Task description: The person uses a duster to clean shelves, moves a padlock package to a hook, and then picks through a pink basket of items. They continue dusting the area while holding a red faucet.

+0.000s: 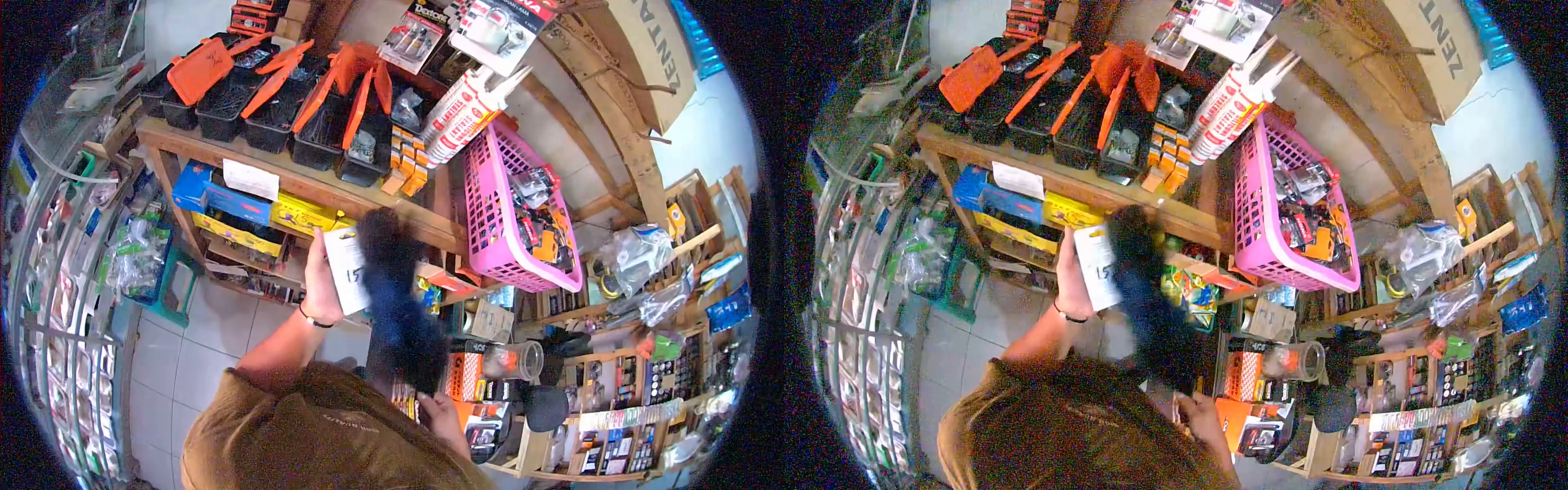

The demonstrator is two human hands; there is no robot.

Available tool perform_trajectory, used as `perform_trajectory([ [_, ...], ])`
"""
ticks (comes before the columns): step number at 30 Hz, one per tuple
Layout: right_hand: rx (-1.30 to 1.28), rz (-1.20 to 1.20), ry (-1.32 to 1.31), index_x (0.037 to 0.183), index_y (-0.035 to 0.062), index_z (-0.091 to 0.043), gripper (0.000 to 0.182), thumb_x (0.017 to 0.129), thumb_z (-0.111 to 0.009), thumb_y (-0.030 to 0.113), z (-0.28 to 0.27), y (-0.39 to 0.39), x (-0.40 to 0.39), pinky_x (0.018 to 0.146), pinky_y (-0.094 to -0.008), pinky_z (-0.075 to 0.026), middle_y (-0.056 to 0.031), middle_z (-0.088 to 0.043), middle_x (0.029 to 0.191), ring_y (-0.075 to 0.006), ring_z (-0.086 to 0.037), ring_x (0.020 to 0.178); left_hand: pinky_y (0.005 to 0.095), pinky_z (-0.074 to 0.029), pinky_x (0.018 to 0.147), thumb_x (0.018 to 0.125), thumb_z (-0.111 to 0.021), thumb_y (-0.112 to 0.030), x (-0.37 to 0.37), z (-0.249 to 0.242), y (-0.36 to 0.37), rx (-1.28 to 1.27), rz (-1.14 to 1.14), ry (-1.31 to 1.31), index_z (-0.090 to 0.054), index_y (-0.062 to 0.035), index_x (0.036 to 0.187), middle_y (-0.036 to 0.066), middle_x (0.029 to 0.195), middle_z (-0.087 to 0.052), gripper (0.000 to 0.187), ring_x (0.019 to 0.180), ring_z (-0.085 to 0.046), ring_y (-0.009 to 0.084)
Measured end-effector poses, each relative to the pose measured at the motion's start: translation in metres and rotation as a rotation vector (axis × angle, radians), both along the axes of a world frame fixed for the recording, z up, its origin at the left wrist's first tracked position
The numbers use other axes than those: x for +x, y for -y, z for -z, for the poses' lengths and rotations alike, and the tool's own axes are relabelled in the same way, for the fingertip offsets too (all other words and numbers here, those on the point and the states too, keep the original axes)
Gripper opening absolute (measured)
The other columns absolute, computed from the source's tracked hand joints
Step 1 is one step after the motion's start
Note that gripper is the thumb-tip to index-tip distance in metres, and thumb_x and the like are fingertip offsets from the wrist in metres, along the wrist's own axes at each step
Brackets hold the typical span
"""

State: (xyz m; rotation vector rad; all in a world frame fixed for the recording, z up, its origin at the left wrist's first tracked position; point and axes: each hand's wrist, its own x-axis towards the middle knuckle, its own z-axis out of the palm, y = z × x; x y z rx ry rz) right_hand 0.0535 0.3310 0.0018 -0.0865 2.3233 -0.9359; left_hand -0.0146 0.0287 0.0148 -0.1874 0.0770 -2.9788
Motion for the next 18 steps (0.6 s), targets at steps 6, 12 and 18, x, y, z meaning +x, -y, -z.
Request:
perform_trajectory([
  [6, -0.239, 0.024, 0.014, 0.077, -0.0019, -0.057, 0.025, 0.084, -0.051, 0.022, 0.012, -0.002, 0.012, 0.053, -0.0323, -0.039, -0.0127, -0.054, 0.06, -0.016, -0.049, 0.056, 0.0449, -0.033, 0.094, 0.082, -0.027, -0.059, -0.01, 0.031, 0.001, -0.081, 0.078, -0.177, -0.038, -0.0061, 0.123, 0.017, 0.12, -0.045, 0.068, 0.111, -0.043, 0.0336],
  [12, 0.035, -0.203, 0.024, 0.084, -0.0008, -0.059, 0.024, 0.084, -0.052, 0.022, -0.003, 0.007, 0.007, 0.055, -0.0299, -0.039, -0.0091, -0.056, 0.063, -0.0116, -0.049, 0.06, 0.048, -0.029, 0.097, 0.082, -0.027, -0.059, 0.0, 0.008, 0.002, 0.044, 0.002, 0.053, -0.036, -0.0101, 0.126, 0.016, 0.127, -0.038, 0.066, 0.116, -0.037, 0.0349],
  [18, 0.071, 0.0, 0.158, 0.086, 0.0002, -0.059, 0.025, 0.083, -0.054, 0.025, -0.002, 0.008, 0.005, 0.058, -0.0289, -0.04, -0.0067, -0.058, 0.068, -0.012, -0.048, 0.063, 0.0452, -0.031, 0.096, 0.082, -0.027, -0.06, 0.005, 0.004, 0.007, -0.054, 0.036, -0.025, -0.039, -0.0055, 0.123, 0.016, 0.12, -0.046, 0.069, 0.112, -0.043, 0.0317],
])
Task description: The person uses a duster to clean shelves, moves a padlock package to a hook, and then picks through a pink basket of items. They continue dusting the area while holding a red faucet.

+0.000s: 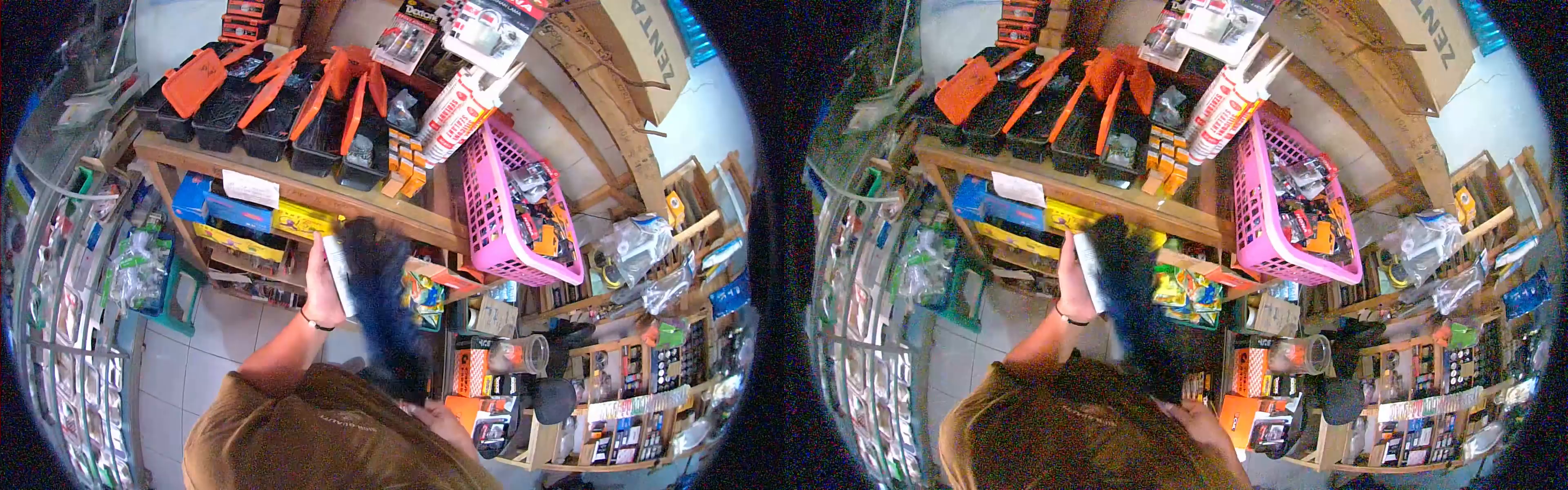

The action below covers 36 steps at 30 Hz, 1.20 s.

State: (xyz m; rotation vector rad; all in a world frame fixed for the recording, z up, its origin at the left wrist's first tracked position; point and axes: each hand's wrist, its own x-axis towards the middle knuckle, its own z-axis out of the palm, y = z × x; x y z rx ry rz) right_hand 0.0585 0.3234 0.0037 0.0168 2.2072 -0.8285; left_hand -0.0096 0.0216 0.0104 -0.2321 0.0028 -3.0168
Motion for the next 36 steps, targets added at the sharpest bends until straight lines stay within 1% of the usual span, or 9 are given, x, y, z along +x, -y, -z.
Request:
perform_trajectory([
  [3, -0.028, -0.228, -0.071, 0.078, 0.0001, -0.057, 0.025, 0.083, -0.053, 0.024, 0.011, -0.007, 0.005, 0.054, -0.0293, -0.038, -0.0057, -0.056, 0.065, -0.0122, -0.048, 0.06, 0.0436, -0.035, 0.094, 0.082, -0.029, -0.059, -0.013, 0.018, 0.009, -0.007, 0.114, -0.338, -0.039, -0.0066, 0.123, 0.015, 0.119, -0.047, 0.067, 0.111, -0.044, 0.0314],
  [5, -0.204, 0.051, -0.091, 0.071, -0.0009, -0.054, 0.026, 0.082, -0.054, 0.023, 0.01, 0.001, 0.009, 0.051, -0.0322, -0.036, -0.0078, -0.051, 0.059, -0.014, -0.045, 0.056, 0.0416, -0.036, 0.093, 0.083, -0.029, -0.058, 0.0, 0.01, 0.012, -0.07, -0.08, 0.026, -0.039, -0.0043, 0.122, 0.014, 0.119, -0.047, 0.067, 0.111, -0.044, 0.0293],
  [12, -0.089, -0.036, -0.164, 0.061, 0.0005, -0.05, 0.03, 0.082, -0.053, 0.022, 0.03, -0.012, 0.007, 0.044, -0.0317, -0.035, -0.0085, -0.045, 0.049, -0.0168, -0.044, 0.046, 0.0437, -0.033, 0.095, 0.079, -0.027, -0.064, -0.004, 0.017, 0.009, -0.005, 0.053, -0.148, -0.036, -0.0054, 0.125, 0.017, 0.12, -0.045, 0.075, 0.111, -0.044, 0.0308],
  [16, -0.042, 0.068, 0.018, 0.072, 0.0014, -0.055, 0.023, 0.084, -0.051, 0.02, 0.007, 0.001, 0.012, 0.043, -0.029, -0.035, -0.0037, -0.049, 0.052, -0.0113, -0.044, 0.047, 0.0471, -0.031, 0.096, 0.082, -0.027, -0.059, 0.002, 0.002, -0.003, 0.018, 0.013, 0.023, -0.034, -0.007, 0.127, 0.016, 0.124, -0.042, 0.069, 0.112, -0.042, 0.0322],
  [19, -0.336, -0.338, -0.287, 0.077, 0.0026, -0.057, 0.021, 0.085, -0.051, 0.021, 0.018, -0.004, 0.008, 0.041, -0.0266, -0.034, -0.0005, -0.048, 0.052, -0.0072, -0.044, 0.047, 0.0551, -0.031, 0.092, 0.083, -0.032, -0.055, -0.013, 0.02, 0.001, -0.001, 0.166, -0.271, -0.032, -0.0084, 0.128, 0.016, 0.123, -0.043, 0.065, 0.114, -0.04, 0.0359],
  [23, -0.203, 0.121, 0.034, 0.079, 0.001, -0.055, 0.027, 0.084, -0.053, 0.027, 0.051, -0.015, 0.007, 0.052, -0.0319, -0.041, -0.0072, -0.053, 0.058, -0.0185, -0.051, 0.054, 0.0462, -0.033, 0.095, 0.082, -0.027, -0.06, -0.002, 0.001, -0.004, -0.078, -0.024, 0.058, -0.035, -0.0052, 0.126, 0.016, 0.123, -0.043, 0.07, 0.113, -0.042, 0.0333],
  [26, -0.221, -0.376, -0.367, 0.074, 0.0016, -0.057, 0.03, 0.084, -0.053, 0.029, 0.037, -0.004, 0.005, 0.045, -0.0266, -0.036, -0.0018, -0.049, 0.053, -0.0076, -0.046, 0.051, 0.0471, -0.033, 0.094, 0.083, -0.028, -0.057, 0.002, 0.016, 0.004, -0.088, 0.108, -0.148, -0.037, -0.0115, 0.125, 0.015, 0.125, -0.041, 0.063, 0.113, -0.041, 0.0318],
  [29, 0.018, 0.062, 0.001, 0.076, -0.0005, -0.056, 0.03, 0.084, -0.053, 0.028, -0.006, 0.014, -0.008, 0.056, -0.0304, -0.041, -0.0051, -0.053, 0.059, -0.0119, -0.05, 0.059, 0.0457, -0.034, 0.094, 0.079, -0.027, -0.063, 0.002, -0.008, 0.0, -0.02, -0.005, -0.047, -0.036, -0.0092, 0.125, 0.016, 0.124, -0.043, 0.072, 0.112, -0.042, 0.0334],
  [36, -0.236, -0.105, -0.158, 0.082, 0.0015, -0.06, 0.029, 0.084, -0.053, 0.029, 0.018, -0.014, -0.003, 0.051, -0.0284, -0.038, -0.0049, -0.055, 0.062, -0.0104, -0.047, 0.055, 0.0465, -0.034, 0.093, 0.08, -0.03, -0.062, -0.007, -0.005, -0.008, -0.033, 0.057, -0.063, -0.037, -0.0058, 0.124, 0.015, 0.122, -0.044, 0.072, 0.109, -0.045, 0.0319],
])
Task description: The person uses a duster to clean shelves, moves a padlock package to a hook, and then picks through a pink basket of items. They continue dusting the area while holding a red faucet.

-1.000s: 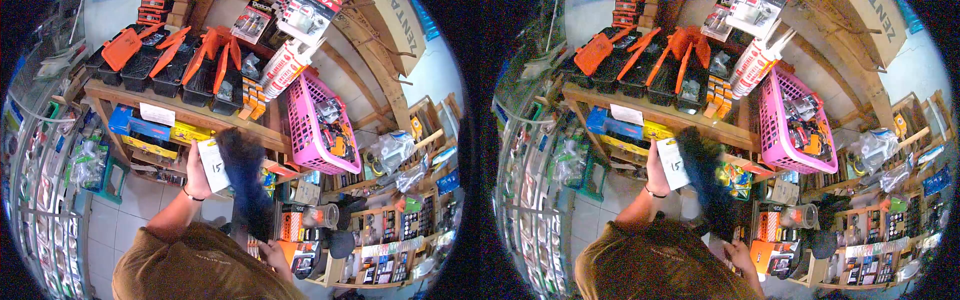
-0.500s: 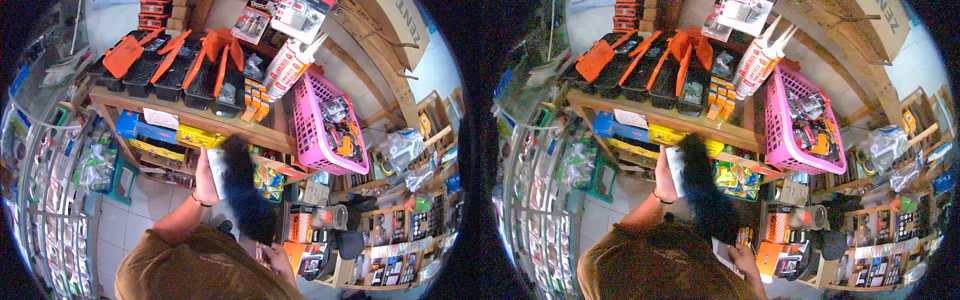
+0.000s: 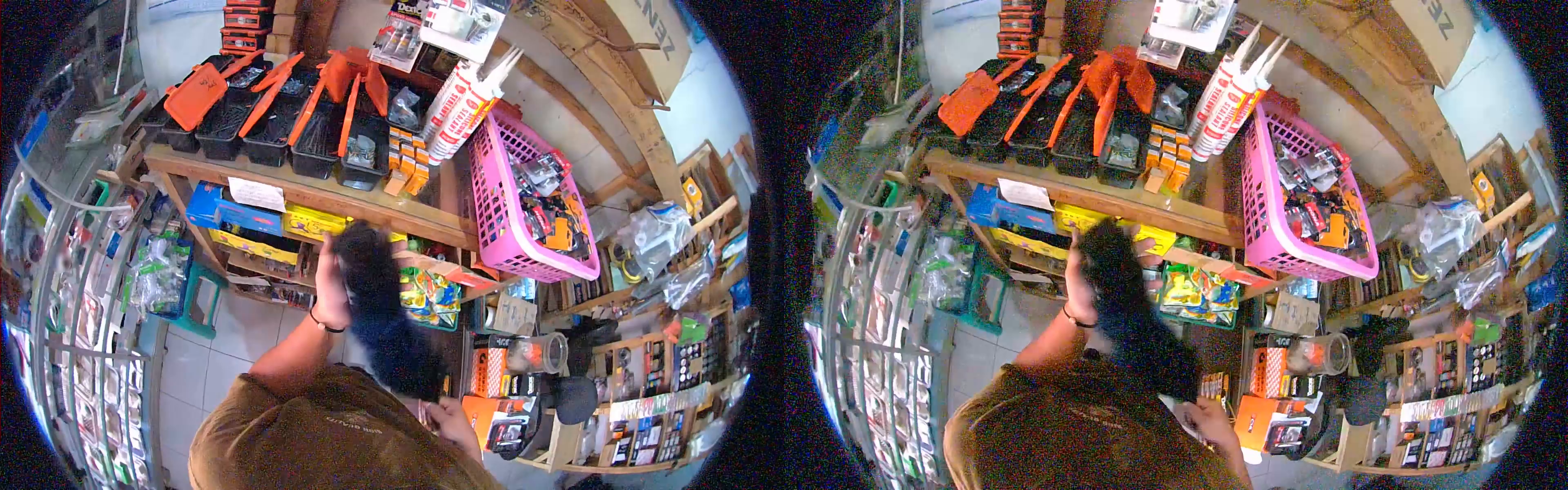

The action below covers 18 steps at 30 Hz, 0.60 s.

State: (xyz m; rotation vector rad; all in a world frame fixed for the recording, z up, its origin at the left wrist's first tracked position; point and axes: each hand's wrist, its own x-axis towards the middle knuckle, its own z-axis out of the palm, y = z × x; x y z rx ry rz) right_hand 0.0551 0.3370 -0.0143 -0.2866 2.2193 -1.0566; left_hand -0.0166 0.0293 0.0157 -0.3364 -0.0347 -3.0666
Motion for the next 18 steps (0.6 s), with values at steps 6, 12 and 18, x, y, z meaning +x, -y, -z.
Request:
perform_trajectory([
  [6, -0.157, -0.092, 0.004, 0.071, 0.0002, -0.057, 0.032, 0.083, -0.054, 0.029, 0.005, -0.013, -0.004, 0.048, -0.0265, -0.036, -0.0017, -0.049, 0.054, -0.0091, -0.043, 0.051, 0.0462, -0.031, 0.096, 0.085, -0.025, -0.055, -0.008, -0.009, -0.017, -0.146, 0.016, -0.236, -0.037, -0.0093, 0.125, 0.016, 0.124, -0.042, 0.062, 0.115, -0.04, 0.0288],
  [12, 0.011, 0.016, 0.051, 0.061, -0.001, -0.05, 0.039, 0.083, -0.053, 0.032, 0.011, -0.027, -0.026, 0.048, -0.03, -0.035, -0.0073, -0.045, 0.053, -0.0145, -0.043, 0.051, 0.0439, -0.033, 0.095, 0.084, -0.024, -0.058, -0.015, -0.036, -0.03, -0.135, -0.094, 0.056, -0.037, -0.0049, 0.124, 0.015, 0.122, -0.044, 0.068, 0.113, -0.043, 0.0296],
  [18, -0.072, 0.097, 0.204, 0.062, -0.0016, -0.049, 0.043, 0.081, -0.055, 0.037, 0.017, -0.041, -0.044, 0.045, -0.034, -0.033, -0.0096, -0.043, 0.05, -0.016, -0.037, 0.047, 0.0463, -0.033, 0.095, 0.08, -0.026, -0.063, -0.011, -0.038, -0.038, -0.149, -0.176, 0.103, -0.037, -0.0069, 0.125, 0.015, 0.121, -0.045, 0.073, 0.111, -0.044, 0.031],
])
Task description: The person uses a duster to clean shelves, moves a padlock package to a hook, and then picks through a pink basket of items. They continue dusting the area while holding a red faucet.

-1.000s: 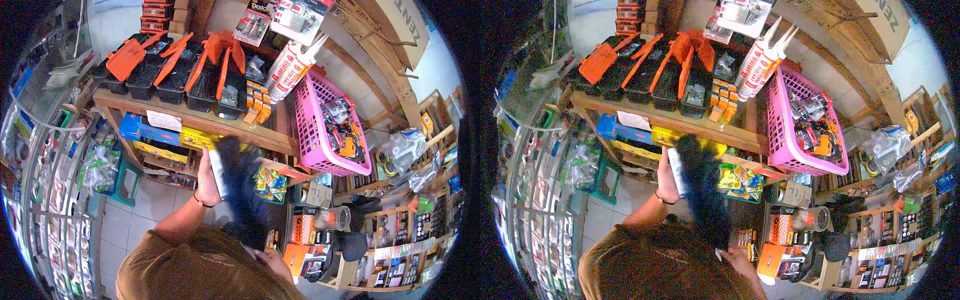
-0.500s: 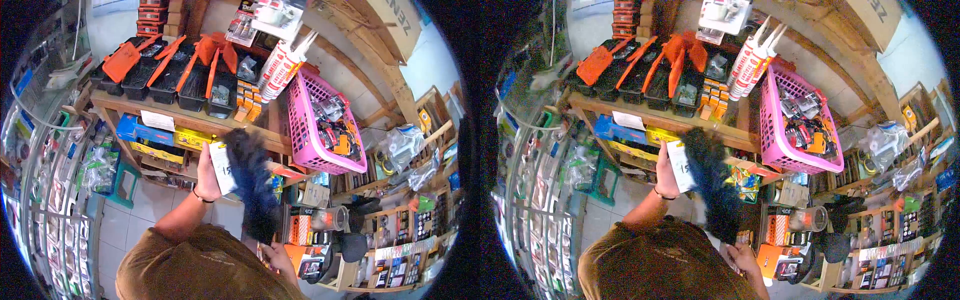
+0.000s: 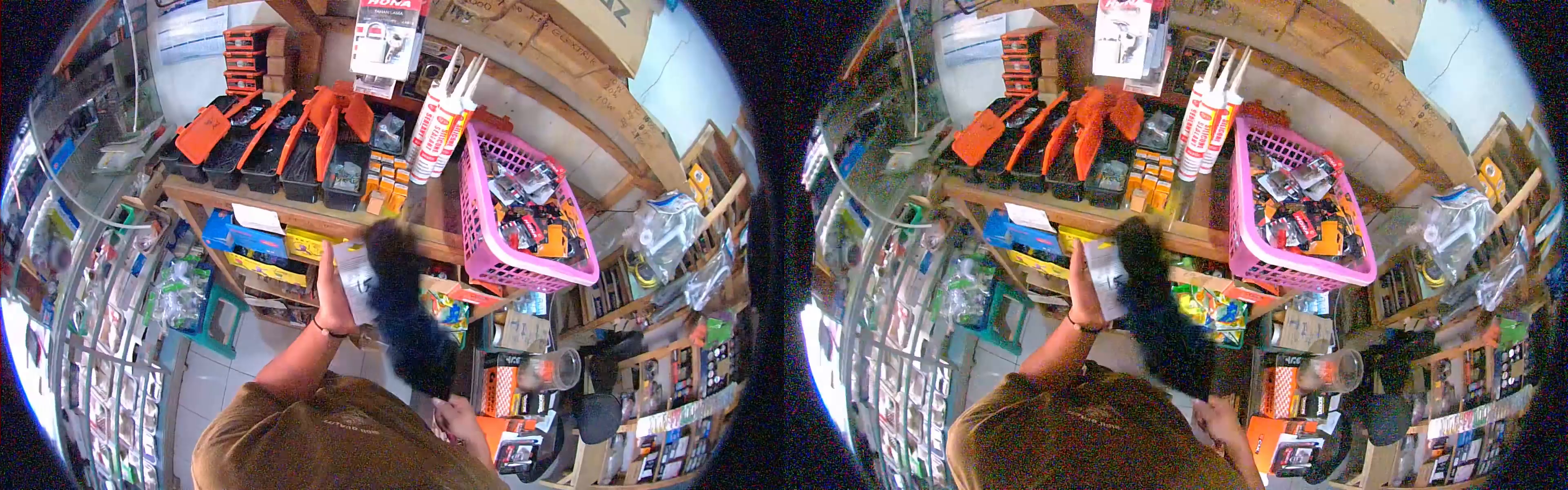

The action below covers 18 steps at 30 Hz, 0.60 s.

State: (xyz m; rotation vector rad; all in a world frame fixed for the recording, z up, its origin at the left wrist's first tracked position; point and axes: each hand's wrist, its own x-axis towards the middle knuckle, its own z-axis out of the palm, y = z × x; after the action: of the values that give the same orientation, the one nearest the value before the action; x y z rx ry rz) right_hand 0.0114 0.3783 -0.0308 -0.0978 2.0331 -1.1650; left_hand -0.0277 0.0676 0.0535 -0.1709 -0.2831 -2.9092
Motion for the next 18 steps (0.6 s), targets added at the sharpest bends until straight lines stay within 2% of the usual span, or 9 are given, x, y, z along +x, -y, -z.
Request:
perform_trajectory([
  [3, 0.069, -0.312, -0.196, 0.06, 0.0022, -0.053, 0.032, 0.084, -0.053, 0.023, -0.011, 0.01, 0.001, 0.04, -0.0252, -0.031, 0.0016, -0.046, 0.05, -0.0056, -0.04, 0.045, 0.0465, -0.03, 0.096, 0.082, -0.027, -0.06, -0.002, -0.001, -0.006, -0.062, -0.042, 0.027, -0.037, -0.0068, 0.124, 0.014, 0.122, -0.045, 0.069, 0.111, -0.044, 0.0307],
  [4, -0.102, -0.361, -0.299, 0.06, 0.0025, -0.053, 0.033, 0.084, -0.053, 0.025, -0.005, 0.012, 0.002, 0.038, -0.0261, -0.029, 0.0017, -0.044, 0.048, -0.0057, -0.038, 0.043, 0.0502, -0.029, 0.096, 0.08, -0.028, -0.063, -0.007, 0.015, -0.001, 0.037, -0.009, -0.158, -0.038, -0.0079, 0.124, 0.015, 0.121, -0.045, 0.071, 0.112, -0.043, 0.0309],
  [5, -0.117, -0.353, -0.304, 0.06, 0.0025, -0.053, 0.033, 0.084, -0.053, 0.025, -0.008, 0.012, 0.001, 0.038, -0.0261, -0.029, 0.0017, -0.044, 0.048, -0.0057, -0.038, 0.043, 0.0535, -0.029, 0.095, 0.079, -0.029, -0.064, -0.01, 0.028, 0.002, -0.263, 0.006, -0.284, -0.039, -0.0087, 0.124, 0.015, 0.121, -0.045, 0.072, 0.112, -0.043, 0.0314],
  [8, -0.052, -0.031, -0.062, 0.063, 0.0009, -0.054, 0.033, 0.084, -0.055, 0.027, -0.029, 0.016, 0.002, 0.04, -0.0255, -0.029, 0.0011, -0.044, 0.049, -0.0056, -0.037, 0.045, 0.0494, -0.028, 0.097, 0.079, -0.03, -0.063, 0.002, -0.009, -0.009, -0.088, 0.096, -0.144, -0.038, -0.0083, 0.125, 0.015, 0.122, -0.044, 0.072, 0.113, -0.041, 0.0325],
  [11, -0.262, -0.293, -0.334, 0.062, 0.0031, -0.053, 0.032, 0.085, -0.052, 0.026, -0.019, 0.014, 0.001, 0.039, -0.0244, -0.03, -0.0007, -0.047, 0.05, -0.0058, -0.039, 0.043, 0.0479, -0.03, 0.096, 0.078, -0.032, -0.064, -0.006, -0.01, -0.013, -0.042, 0.018, -0.028, -0.039, -0.008, 0.123, 0.016, 0.12, -0.045, 0.073, 0.113, -0.041, 0.0329],
  [13, -0.282, -0.382, -0.439, 0.067, 0.0031, -0.056, 0.03, 0.085, -0.051, 0.027, 0.003, 0.002, -0.003, 0.038, -0.0238, -0.029, 0.0005, -0.047, 0.051, -0.0055, -0.038, 0.042, 0.0504, -0.031, 0.094, 0.077, -0.033, -0.065, -0.018, 0.012, -0.001, -0.134, 0.209, -0.268, -0.039, -0.0086, 0.123, 0.017, 0.119, -0.045, 0.072, 0.113, -0.04, 0.0333],
  [15, -0.173, -0.09, -0.05, 0.07, 0.0018, -0.057, 0.031, 0.085, -0.052, 0.029, -0.007, 0.0, -0.001, 0.041, -0.0223, -0.029, 0.0016, -0.047, 0.052, -0.0044, -0.037, 0.046, 0.0504, -0.032, 0.093, 0.078, -0.031, -0.065, -0.006, -0.007, -0.007, -0.174, 0.128, -0.181, -0.039, -0.0079, 0.123, 0.017, 0.119, -0.046, 0.074, 0.11, -0.044, 0.0338],
  [16, -0.092, 0.031, -0.029, 0.066, 0.0021, -0.055, 0.032, 0.084, -0.053, 0.029, -0.01, 0.002, 0.001, 0.043, -0.0213, -0.029, 0.0029, -0.046, 0.052, -0.0038, -0.038, 0.049, 0.0493, -0.032, 0.093, 0.078, -0.031, -0.065, -0.005, -0.019, -0.014, -0.141, 0.095, -0.061, -0.04, -0.0078, 0.122, 0.016, 0.118, -0.047, 0.073, 0.109, -0.045, 0.0336],
  [18, -0.162, -0.039, -0.021, 0.061, 0.0035, -0.052, 0.033, 0.084, -0.053, 0.028, -0.027, 0.01, 0.011, 0.042, -0.0212, -0.03, 0.003, -0.046, 0.051, -0.0038, -0.039, 0.049, 0.0466, -0.032, 0.095, 0.08, -0.03, -0.063, -0.008, -0.023, -0.018, -0.157, 0.053, 0.039, -0.044, -0.0068, 0.119, 0.015, 0.118, -0.047, 0.069, 0.109, -0.045, 0.0327],
])
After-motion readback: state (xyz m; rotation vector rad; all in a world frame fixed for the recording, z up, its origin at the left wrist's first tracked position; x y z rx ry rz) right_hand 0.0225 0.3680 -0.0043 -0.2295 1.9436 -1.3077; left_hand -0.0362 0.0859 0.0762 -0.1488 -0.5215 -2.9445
